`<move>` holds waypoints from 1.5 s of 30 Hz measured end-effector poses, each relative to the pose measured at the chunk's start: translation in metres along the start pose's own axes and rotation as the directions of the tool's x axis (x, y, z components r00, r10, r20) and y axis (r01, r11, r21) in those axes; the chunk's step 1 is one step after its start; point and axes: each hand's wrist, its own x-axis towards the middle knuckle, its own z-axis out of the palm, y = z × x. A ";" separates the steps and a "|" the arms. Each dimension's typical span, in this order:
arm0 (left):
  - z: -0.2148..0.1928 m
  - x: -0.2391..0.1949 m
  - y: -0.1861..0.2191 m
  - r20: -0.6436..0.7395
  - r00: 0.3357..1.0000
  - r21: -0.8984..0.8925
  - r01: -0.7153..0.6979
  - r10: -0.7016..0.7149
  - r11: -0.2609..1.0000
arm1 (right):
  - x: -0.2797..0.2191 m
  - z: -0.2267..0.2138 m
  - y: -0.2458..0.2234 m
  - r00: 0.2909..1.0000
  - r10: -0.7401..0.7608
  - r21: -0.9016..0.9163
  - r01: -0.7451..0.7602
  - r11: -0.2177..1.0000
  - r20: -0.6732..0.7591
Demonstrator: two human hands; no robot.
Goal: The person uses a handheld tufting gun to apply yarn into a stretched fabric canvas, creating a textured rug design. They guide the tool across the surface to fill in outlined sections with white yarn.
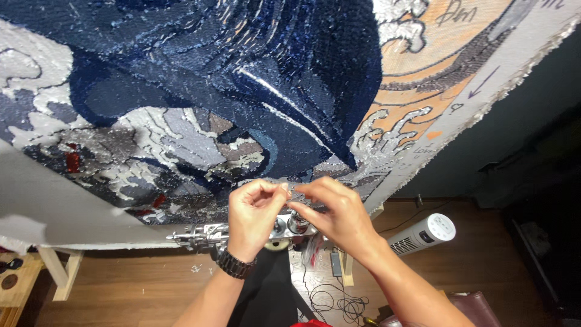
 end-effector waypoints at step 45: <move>-0.186 -0.080 -0.074 -0.502 0.861 0.280 0.070 0.083 0.958 | -0.014 -0.159 0.303 0.643 0.068 -0.237 -0.376 0.896 -0.763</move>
